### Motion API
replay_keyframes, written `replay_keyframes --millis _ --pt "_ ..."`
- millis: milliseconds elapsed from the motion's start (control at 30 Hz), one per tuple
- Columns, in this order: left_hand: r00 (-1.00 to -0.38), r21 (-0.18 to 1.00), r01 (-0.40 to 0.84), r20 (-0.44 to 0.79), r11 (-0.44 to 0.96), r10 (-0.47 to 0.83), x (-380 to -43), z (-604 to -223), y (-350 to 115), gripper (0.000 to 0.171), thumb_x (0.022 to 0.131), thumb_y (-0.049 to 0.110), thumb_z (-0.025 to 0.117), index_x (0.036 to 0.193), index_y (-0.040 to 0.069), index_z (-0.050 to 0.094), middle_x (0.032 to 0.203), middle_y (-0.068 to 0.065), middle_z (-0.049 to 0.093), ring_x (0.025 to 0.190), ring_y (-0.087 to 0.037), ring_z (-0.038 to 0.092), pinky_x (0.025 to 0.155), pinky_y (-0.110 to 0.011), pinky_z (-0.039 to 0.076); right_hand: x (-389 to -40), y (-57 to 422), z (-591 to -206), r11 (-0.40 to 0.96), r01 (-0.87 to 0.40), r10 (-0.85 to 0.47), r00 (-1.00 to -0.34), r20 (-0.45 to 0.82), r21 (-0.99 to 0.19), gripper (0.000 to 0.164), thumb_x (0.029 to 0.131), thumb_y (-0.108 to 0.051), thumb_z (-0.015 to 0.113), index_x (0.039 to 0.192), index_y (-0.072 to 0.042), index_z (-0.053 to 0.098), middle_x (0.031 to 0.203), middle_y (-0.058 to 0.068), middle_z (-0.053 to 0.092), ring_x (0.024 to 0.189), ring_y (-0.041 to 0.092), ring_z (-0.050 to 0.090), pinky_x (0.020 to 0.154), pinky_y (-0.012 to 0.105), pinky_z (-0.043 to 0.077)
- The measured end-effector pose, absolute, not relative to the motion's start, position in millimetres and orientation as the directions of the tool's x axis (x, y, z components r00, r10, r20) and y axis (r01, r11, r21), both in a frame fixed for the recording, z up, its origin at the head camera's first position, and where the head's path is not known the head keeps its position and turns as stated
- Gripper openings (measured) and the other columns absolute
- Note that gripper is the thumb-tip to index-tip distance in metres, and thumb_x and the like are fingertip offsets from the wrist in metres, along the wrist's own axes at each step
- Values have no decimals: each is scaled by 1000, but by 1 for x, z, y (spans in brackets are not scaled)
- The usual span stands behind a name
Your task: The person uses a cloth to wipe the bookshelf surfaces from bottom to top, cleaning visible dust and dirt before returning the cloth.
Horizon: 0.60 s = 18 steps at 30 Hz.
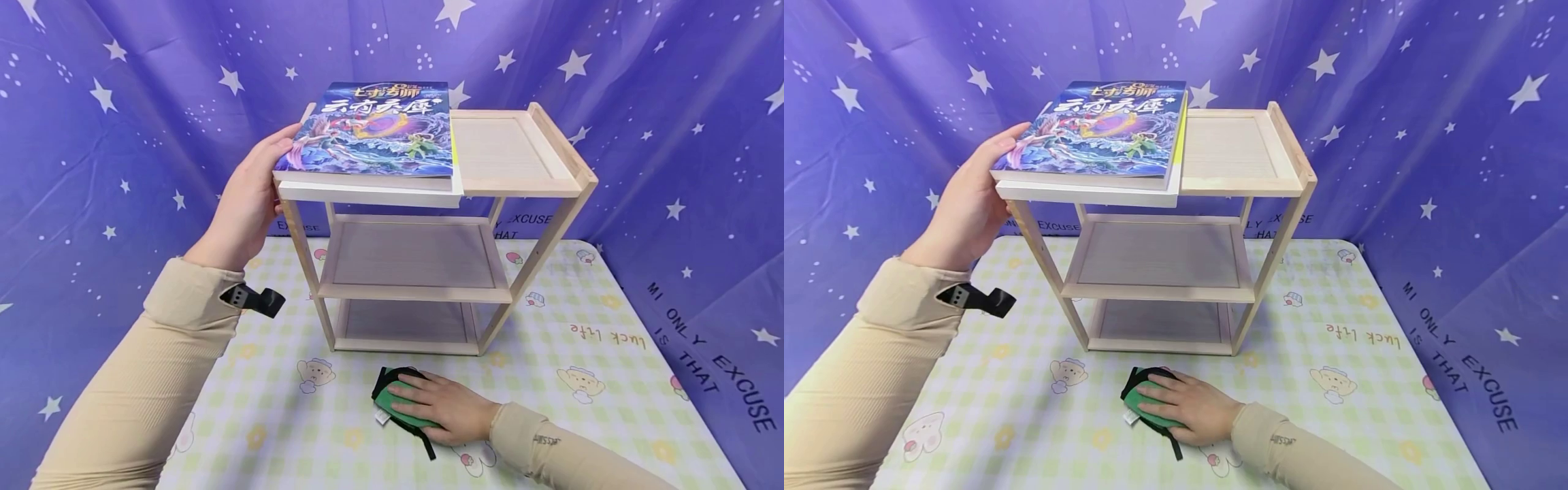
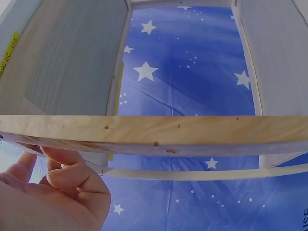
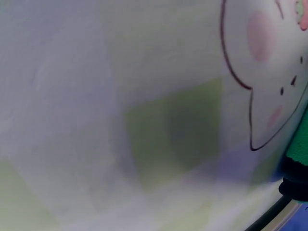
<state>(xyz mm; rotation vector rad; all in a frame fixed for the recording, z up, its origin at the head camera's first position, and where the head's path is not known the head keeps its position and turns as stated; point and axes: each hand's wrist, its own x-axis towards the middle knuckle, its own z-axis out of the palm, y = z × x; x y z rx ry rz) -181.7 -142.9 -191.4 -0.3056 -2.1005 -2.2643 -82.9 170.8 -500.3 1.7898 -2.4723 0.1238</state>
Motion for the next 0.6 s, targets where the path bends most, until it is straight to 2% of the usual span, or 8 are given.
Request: replay_keyframes --millis 167,267,433,600 --pt "-981 984 155 163 -83 106 -180 -193 -143 46 103 42 48 147 28 47 137 -5 52 88 -15 53 61 -24 29 -82 169 -500 328 -945 -940 -327 94 -13 58 102 -39 49 156 -24 33 163 0 28 149 27 29 115 47 33" --pt "-982 984 154 163 -95 92 -178 -193 -144 47 103 42 48 147 25 47 129 -5 55 79 -11 51 58 -22 29 -82 167 -492 356 -934 -923 -357 142 -37 59 101 -41 50 155 -21 35 162 2 31 148 28 31 114 49 33" --pt "-985 983 170 172 -64 23 -176 -191 -148 49 103 43 48 146 20 46 105 -2 54 72 -10 45 57 -20 31 -90 161 -458 411 -911 -851 -393 349 -23 55 102 -41 50 147 -11 47 154 9 44 141 31 43 111 49 38" --pt "-986 990 143 142 -5 -89 -176 -190 -152 52 101 45 52 142 14 48 87 3 44 70 -7 43 55 -18 34 -106 158 -406 448 -893 -751 -345 563 50 51 105 -38 42 141 -4 53 147 15 51 137 34 47 111 48 38"
